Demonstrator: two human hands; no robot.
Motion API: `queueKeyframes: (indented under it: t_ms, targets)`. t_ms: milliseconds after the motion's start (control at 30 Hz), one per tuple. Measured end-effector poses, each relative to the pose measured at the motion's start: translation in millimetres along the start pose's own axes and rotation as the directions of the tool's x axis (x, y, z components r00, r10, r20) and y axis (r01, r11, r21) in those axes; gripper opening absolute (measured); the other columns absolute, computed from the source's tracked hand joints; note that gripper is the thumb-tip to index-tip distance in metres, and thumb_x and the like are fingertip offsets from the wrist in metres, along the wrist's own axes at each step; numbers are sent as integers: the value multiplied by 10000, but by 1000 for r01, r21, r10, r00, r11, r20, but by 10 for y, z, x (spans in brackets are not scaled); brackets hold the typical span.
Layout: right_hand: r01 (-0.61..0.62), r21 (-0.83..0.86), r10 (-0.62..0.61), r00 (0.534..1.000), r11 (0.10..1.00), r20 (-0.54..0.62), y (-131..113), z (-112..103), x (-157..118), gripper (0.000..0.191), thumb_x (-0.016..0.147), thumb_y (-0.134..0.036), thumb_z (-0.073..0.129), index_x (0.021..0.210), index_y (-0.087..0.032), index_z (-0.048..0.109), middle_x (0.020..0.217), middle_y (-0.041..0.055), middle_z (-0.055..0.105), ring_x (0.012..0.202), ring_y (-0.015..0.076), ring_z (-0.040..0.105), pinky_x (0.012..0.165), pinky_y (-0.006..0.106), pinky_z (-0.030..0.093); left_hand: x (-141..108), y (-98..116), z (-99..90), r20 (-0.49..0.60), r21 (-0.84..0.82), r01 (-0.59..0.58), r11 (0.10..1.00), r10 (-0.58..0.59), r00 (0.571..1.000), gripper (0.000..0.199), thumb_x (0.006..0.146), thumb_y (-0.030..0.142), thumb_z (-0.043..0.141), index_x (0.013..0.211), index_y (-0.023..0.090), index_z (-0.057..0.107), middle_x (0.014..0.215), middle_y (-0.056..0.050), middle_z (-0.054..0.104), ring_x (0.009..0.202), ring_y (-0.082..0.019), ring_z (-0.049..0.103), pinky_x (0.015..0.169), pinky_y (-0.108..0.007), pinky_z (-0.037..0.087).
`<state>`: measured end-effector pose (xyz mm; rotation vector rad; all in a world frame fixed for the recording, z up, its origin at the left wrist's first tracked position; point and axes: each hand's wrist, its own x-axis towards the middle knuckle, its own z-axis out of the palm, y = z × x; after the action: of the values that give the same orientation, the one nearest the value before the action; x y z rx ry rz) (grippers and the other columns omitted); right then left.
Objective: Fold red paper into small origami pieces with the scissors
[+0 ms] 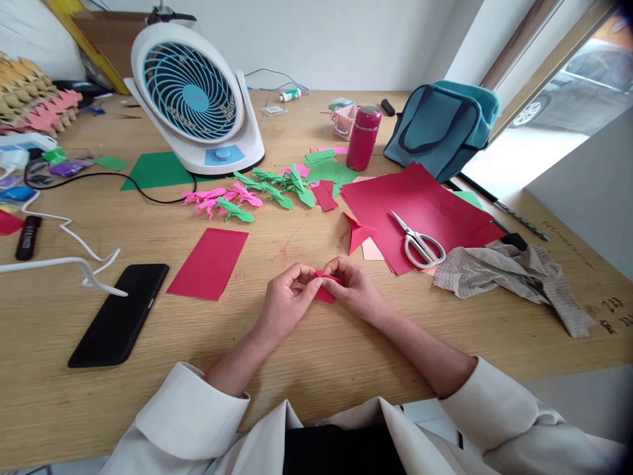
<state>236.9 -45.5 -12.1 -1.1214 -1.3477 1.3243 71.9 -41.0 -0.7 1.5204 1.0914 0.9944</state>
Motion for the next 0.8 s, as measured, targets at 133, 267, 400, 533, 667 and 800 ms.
queueKeyframes:
  t_ms: [133,267,400,533,667,800]
  targets:
    - [14,-129,-10,999,991,32,-42,15,-29,206,822,-360,661,823,-179,562,745,-8,562,645,111,481,597,244,389,17,-11,-8,-30,15,-16,1000,17,999,130,837,288,639,795,169,611,772,4,645,688,-115,628,625,-200,494]
    - [23,-206,-15,999,978,40,-65,23,-33,188,847,-345,623,805,-166,584,693,-18,543,603,103,452,565,238,363,37,-27,-18,-27,35,-42,998,43,999,127,847,286,629,797,169,618,762,2,647,683,-118,613,636,-215,489]
    - [82,-291,-73,996,953,42,-49,34,-45,143,868,-294,577,797,-170,576,691,-17,544,606,108,455,564,237,359,35,-53,-15,-24,83,-71,994,73,997,113,846,280,634,808,173,629,775,-5,649,708,-127,594,661,-230,475]
    - [221,-393,-206,975,893,80,-34,44,-67,52,863,-189,532,818,-176,554,767,1,558,683,125,496,636,250,390,32,-48,-19,-21,158,-111,981,116,993,109,838,264,645,776,177,621,760,-1,625,710,-125,562,678,-235,453]
    - [232,-380,-214,973,895,89,-60,47,-72,74,882,-241,555,853,-173,560,808,14,572,726,136,524,668,258,406,37,-39,-32,-15,79,-77,994,79,997,145,844,292,646,770,174,610,749,1,613,702,-124,547,672,-236,443]
    - [174,-355,-154,985,919,83,-85,47,-69,183,898,-278,546,744,-182,529,686,-21,522,629,116,472,594,243,367,39,-66,-29,-17,-57,-22,998,21,1000,169,848,331,651,795,174,617,730,13,597,676,-117,529,650,-228,434]
